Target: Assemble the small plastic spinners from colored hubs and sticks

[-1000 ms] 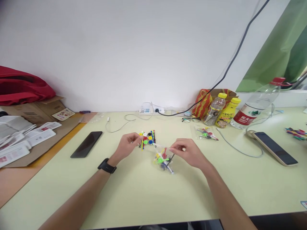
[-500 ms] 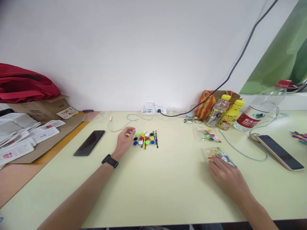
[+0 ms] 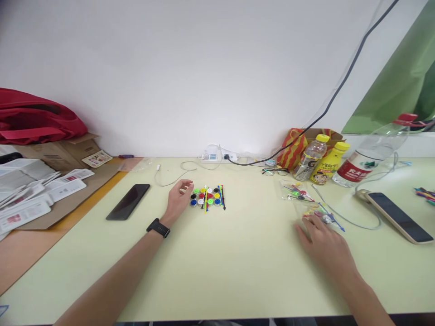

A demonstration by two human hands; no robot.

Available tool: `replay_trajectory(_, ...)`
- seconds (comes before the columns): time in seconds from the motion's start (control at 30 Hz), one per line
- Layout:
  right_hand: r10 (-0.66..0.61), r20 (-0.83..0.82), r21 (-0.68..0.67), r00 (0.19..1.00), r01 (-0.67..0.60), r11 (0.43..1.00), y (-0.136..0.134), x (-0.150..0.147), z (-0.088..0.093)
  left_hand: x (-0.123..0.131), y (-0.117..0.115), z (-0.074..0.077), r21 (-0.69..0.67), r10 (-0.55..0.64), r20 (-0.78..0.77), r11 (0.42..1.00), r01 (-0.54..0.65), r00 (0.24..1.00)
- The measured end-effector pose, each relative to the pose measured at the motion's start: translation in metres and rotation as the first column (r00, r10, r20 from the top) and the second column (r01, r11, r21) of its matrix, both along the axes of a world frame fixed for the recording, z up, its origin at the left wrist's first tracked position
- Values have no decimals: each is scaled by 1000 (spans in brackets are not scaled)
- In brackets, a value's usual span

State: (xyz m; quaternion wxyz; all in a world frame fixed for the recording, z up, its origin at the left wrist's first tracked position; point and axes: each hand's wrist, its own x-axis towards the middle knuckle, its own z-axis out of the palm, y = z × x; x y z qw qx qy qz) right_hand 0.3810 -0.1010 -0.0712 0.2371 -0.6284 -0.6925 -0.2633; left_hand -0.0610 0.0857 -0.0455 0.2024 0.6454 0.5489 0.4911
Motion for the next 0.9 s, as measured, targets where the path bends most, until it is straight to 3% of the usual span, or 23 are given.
replay_trajectory(0.07,-29,105,58,994,23,998,7,-12,1,1,-2,1,15,-3,-33,1000,4,999)
replay_trajectory(0.13,44,135,87,990,-56,995,14,-32,2,3,-4,3,29,-26,-66,999,28,997)
replay_trajectory(0.27,341,-14,-89,940,-341,936,28,-86,6,6,-10,5,61,-155,-235,983,174,959)
replay_trajectory(0.37,448,-189,-220,874,-482,848,40,-124,13,7,-14,5,22,-260,-369,957,288,892)
replay_trajectory(0.53,527,-314,-231,790,-602,765,80,-174,25,7,-14,-1,-119,-353,-524,931,344,775)
replay_trajectory(0.63,570,-327,-206,753,-646,735,114,-203,24,7,-14,-2,-137,-360,-558,928,345,747)
replay_trajectory(0.77,533,-375,-258,758,-638,726,147,-231,17,7,-16,0,-116,-371,-569,920,375,734)
replay_trajectory(0.9,493,-428,-258,757,-625,737,152,-236,12,8,-17,0,-94,-357,-568,923,372,741)
